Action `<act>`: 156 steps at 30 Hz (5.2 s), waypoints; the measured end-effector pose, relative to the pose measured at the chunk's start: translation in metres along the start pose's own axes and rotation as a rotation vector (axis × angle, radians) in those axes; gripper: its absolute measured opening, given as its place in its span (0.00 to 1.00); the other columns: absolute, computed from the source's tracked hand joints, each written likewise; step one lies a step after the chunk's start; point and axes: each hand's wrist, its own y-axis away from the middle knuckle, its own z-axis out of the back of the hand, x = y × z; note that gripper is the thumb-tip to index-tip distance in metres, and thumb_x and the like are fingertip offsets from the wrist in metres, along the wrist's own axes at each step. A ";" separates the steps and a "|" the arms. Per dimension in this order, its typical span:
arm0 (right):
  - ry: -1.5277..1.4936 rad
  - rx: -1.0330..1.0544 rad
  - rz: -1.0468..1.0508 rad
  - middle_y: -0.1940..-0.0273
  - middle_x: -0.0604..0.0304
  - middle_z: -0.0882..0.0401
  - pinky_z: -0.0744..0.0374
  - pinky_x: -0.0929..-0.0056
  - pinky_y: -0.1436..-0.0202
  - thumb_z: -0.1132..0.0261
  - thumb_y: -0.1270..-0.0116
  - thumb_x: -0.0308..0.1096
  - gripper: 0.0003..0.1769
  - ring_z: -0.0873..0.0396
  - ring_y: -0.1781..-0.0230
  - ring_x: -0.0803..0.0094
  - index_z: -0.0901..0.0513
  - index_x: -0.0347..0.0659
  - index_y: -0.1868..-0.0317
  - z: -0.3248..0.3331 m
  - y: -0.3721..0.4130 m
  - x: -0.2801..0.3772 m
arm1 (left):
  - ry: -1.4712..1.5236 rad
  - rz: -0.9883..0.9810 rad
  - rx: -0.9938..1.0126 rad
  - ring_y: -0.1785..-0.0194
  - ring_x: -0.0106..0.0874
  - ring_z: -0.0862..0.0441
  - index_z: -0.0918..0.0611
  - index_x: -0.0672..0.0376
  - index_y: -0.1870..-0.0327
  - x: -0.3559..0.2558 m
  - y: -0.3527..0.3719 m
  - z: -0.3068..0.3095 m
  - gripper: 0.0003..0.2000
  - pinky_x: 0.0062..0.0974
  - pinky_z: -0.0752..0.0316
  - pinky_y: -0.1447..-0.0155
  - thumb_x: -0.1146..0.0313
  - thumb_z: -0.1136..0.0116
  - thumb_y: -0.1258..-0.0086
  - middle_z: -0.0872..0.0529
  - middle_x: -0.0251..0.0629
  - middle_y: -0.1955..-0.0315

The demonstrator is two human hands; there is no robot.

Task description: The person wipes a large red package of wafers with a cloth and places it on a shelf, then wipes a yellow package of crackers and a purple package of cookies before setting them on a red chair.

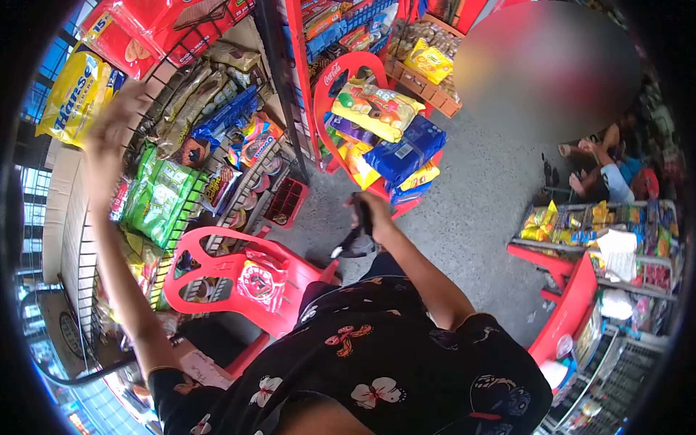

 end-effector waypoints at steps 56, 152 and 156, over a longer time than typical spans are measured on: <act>1.266 0.269 -0.470 0.59 0.59 0.16 0.25 0.82 0.69 0.35 0.36 0.40 0.21 0.22 0.62 0.79 0.21 0.40 0.46 0.032 -0.025 0.038 | 1.428 2.068 -1.502 0.34 0.37 0.36 0.31 0.40 0.36 0.097 0.665 -0.486 0.30 0.57 0.48 0.40 0.34 0.56 0.34 0.29 0.28 0.35; 1.593 0.843 1.317 0.42 0.47 0.26 0.19 0.63 0.72 0.29 0.48 0.38 0.36 0.17 0.77 0.59 0.30 0.45 0.37 -0.009 0.047 0.074 | 1.346 0.907 -1.297 0.59 0.28 0.19 0.24 0.61 0.51 -0.154 0.147 -0.339 0.17 0.28 0.23 0.52 0.68 0.37 0.39 0.17 0.35 0.61; 0.961 0.904 0.661 0.58 0.56 0.16 0.22 0.73 0.53 0.29 0.42 0.33 0.12 0.17 0.60 0.72 0.16 0.38 0.59 -0.011 0.043 0.108 | 1.579 0.847 -1.268 0.54 0.32 0.20 0.26 0.61 0.50 -0.129 0.189 -0.347 0.17 0.36 0.23 0.45 0.72 0.41 0.41 0.18 0.36 0.60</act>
